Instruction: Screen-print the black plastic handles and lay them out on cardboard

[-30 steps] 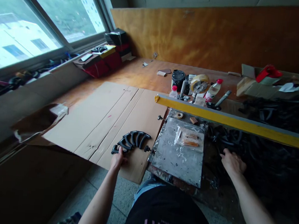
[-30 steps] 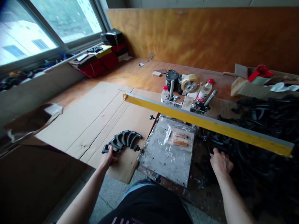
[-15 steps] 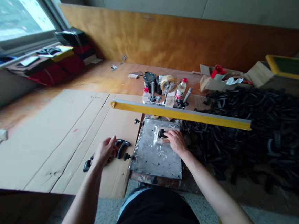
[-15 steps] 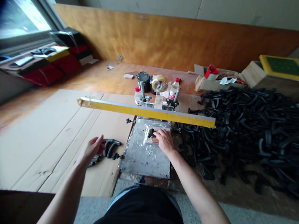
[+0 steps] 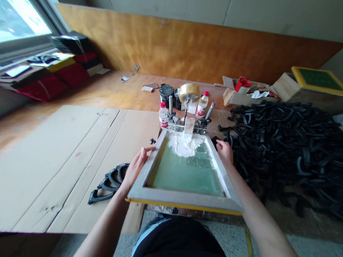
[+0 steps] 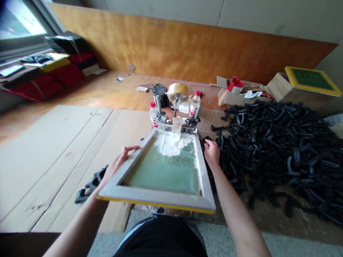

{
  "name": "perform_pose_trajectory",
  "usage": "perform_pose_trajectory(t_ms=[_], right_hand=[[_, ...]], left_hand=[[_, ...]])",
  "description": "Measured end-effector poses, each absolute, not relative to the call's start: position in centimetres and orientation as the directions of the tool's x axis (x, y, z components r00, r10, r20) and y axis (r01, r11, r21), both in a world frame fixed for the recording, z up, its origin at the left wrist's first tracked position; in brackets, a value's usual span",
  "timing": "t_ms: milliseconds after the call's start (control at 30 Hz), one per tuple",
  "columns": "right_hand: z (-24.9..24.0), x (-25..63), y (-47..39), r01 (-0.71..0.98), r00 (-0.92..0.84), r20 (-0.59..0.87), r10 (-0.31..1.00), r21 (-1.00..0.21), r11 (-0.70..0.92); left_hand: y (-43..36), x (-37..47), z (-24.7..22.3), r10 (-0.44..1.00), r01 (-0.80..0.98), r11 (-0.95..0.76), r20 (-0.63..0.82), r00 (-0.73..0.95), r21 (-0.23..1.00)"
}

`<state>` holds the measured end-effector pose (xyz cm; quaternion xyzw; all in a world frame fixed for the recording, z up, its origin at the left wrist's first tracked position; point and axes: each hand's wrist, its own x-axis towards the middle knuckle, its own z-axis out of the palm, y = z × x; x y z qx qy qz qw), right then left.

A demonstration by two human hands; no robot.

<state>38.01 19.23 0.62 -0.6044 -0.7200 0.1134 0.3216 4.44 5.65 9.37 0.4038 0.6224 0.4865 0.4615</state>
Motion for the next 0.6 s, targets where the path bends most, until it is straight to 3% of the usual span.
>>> perform_pose_trajectory(t_ms=[67,167,267,400,600], right_hand=[[2.2,37.4,21.2,0.784,-0.028,0.411,0.911,-0.557,0.275],[4.3,33.0,22.9,0.755,-0.231,0.551,0.802,-0.418,0.505],[4.9,28.3,23.0,0.769,-0.422,0.443,0.791,-0.287,0.571],[3.8,27.1,20.2,0.774,-0.548,0.240,0.801,-0.218,0.595],[4.5,30.1,16.8,0.417,-0.867,0.209,0.452,-0.193,0.888]], left_hand=[[4.4,4.1,6.7,0.932,0.092,0.311,-0.284,-0.224,0.946],[3.8,4.0,2.3,0.913,0.105,0.360,-0.327,-0.242,0.927],[4.2,3.9,-0.6,0.900,0.150,0.384,-0.333,-0.281,0.911],[4.5,3.6,-1.6,0.891,0.154,0.412,-0.362,-0.274,0.898],[4.2,3.8,-1.0,0.886,0.107,0.414,-0.373,-0.277,0.904]])
